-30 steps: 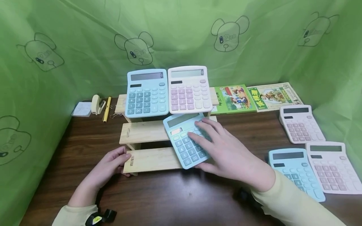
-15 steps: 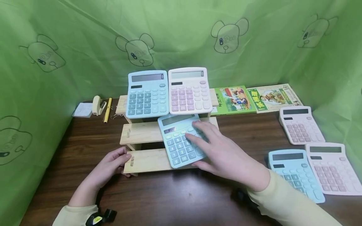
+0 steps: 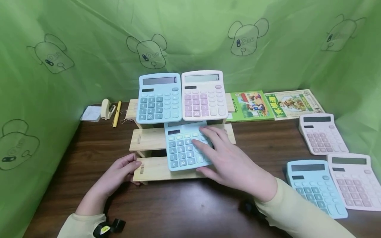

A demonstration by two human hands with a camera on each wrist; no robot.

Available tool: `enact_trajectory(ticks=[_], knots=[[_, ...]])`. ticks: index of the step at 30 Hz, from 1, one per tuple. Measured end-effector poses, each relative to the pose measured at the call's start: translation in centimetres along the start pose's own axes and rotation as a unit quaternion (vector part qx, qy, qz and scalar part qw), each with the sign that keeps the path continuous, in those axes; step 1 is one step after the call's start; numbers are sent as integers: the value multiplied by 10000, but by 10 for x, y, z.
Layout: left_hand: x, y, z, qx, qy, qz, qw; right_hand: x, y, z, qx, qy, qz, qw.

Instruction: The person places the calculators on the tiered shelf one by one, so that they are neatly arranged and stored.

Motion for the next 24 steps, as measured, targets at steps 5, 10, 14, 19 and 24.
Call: enact_trajectory(ticks=[5, 10, 14, 19, 24], knots=[[0, 1, -1, 55, 4, -10, 10000, 4, -1, 2, 30, 38, -39, 10000], [1, 2, -1, 75, 15, -57, 10000, 6, -3, 6, 128, 64, -137, 9998], [2, 2, -1, 81, -15, 26, 10000, 9, -5, 9, 213, 88, -232, 9995], [2, 0, -1, 56, 58, 18, 10000, 13, -7, 9, 296, 242, -269, 9989], [1, 1, -2, 23, 9, 83, 10000, 14, -5, 10, 138, 194, -28, 9997]])
Point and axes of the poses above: each hand's wrist, its own x-axis towards the middle knuckle, its own z-axis out of the palm, y = z × x, the point moved 8 cm from there along x, towards the middle knuckle, and after that the axes turned 3 degrees about -y, right-handed, at the moved point
